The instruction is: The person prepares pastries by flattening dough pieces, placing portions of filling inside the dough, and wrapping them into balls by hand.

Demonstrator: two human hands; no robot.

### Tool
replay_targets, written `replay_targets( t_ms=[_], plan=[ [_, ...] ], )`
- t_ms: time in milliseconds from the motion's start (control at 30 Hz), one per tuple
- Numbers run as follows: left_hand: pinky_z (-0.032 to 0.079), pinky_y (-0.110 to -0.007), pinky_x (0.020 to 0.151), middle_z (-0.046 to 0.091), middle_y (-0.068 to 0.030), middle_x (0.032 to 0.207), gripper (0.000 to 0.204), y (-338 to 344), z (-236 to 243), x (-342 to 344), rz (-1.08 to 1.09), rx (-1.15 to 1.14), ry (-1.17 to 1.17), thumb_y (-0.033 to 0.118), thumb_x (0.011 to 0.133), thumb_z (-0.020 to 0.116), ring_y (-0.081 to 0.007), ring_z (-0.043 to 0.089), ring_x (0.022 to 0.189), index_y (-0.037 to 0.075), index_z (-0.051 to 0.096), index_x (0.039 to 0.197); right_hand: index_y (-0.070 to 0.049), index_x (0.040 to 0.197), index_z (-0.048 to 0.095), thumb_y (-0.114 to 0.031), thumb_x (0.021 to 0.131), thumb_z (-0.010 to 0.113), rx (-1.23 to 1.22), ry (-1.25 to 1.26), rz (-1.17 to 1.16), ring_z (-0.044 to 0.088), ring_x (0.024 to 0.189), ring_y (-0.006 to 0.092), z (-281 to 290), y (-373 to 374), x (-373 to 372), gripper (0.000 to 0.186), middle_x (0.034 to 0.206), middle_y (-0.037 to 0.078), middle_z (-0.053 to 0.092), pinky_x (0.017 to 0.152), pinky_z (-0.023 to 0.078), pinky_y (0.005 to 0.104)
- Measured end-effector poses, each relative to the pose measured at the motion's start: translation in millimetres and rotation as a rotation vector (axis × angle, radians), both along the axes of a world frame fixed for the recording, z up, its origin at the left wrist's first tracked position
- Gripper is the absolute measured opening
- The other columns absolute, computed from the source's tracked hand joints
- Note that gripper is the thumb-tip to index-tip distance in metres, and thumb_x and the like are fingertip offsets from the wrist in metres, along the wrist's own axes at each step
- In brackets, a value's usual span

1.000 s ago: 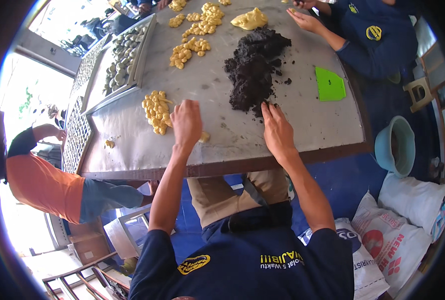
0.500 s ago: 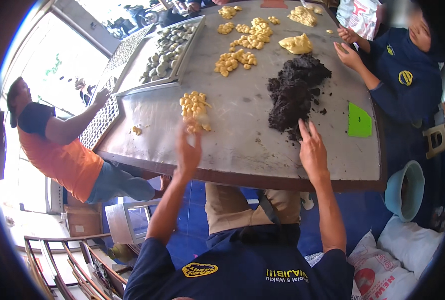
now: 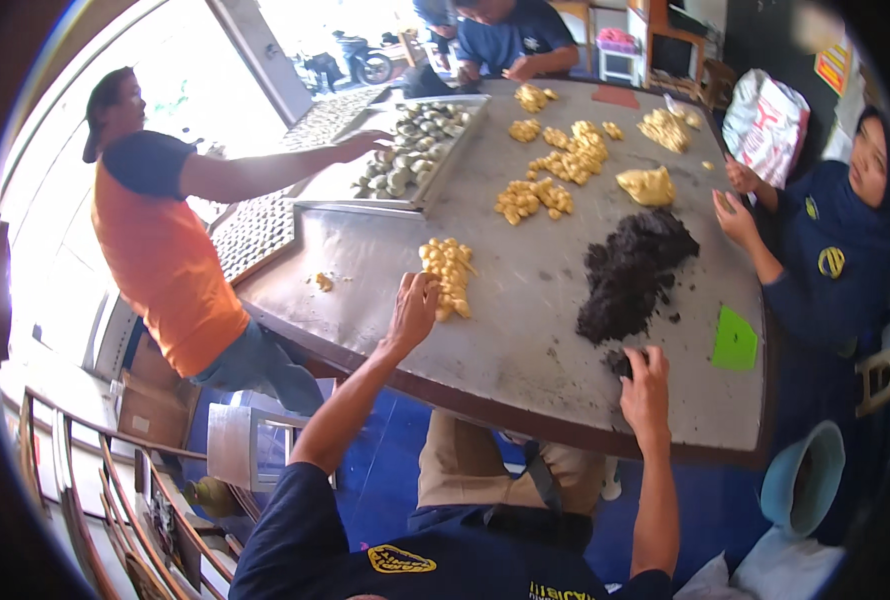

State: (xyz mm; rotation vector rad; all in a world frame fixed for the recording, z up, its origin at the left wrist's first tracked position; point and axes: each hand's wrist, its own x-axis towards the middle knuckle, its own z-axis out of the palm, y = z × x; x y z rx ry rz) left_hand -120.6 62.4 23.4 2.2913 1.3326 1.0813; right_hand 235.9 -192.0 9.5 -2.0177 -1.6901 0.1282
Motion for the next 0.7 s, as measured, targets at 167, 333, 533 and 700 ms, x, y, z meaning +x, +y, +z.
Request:
replay_targets(
  t_ms=[167,333,533,700],
  plan=[
    [0.055,-0.043,0.082,0.064,-0.0213,0.105,0.024,-16,17,24,-0.083,-0.100,-0.178,0.012,0.094,0.064,-0.0375,0.064,0.096,0.005,0.069,0.117,-0.006,0.144,0.053,0.001,0.087,0.071,0.149,-0.234,-0.314,0.051,0.119,0.0392,-20,9,3,0.060,0.144,0.020,0.047,0.103,0.045,0.0465],
    [0.056,-0.043,0.075,0.074,-0.0106,0.084,0.021,-88,-30,47,-0.210,0.282,0.271,0.027,0.091,0.072,-0.0291,0.070,0.098,0.009,0.078,0.100,-0.007,0.145,0.053,-0.001,0.091,0.067,0.070,-0.186,-0.282,0.054,0.116,0.0379,-19,8,-31,0.056,0.137,0.020,0.056,0.102,0.046,0.0455],
    [0.046,-0.041,0.095,0.067,-0.0132,0.097,0.033,-71,22,107,-0.230,0.178,0.428,0.032,0.092,0.067,-0.0275,0.061,0.100,-0.001,0.071,0.092,-0.003,0.130,0.068,0.002,0.088,0.069,0.095,0.013,-0.289,0.055,0.114,0.0400,-3,16,-12,0.043,0.133,0.019,0.059,0.100,0.048,0.0463],
    [0.032,-0.050,0.105,0.055,-0.0150,0.108,0.035,-33,-31,123,-0.269,0.407,0.333,0.033,0.092,0.064,-0.0295,0.050,0.112,0.000,0.063,0.102,-0.003,0.130,0.068,0.000,0.086,0.072,0.154,-0.108,-0.291,0.056,0.115,0.0388,-8,22,-18,0.045,0.128,0.018,0.061,0.100,0.047,0.0464]
  ],
)
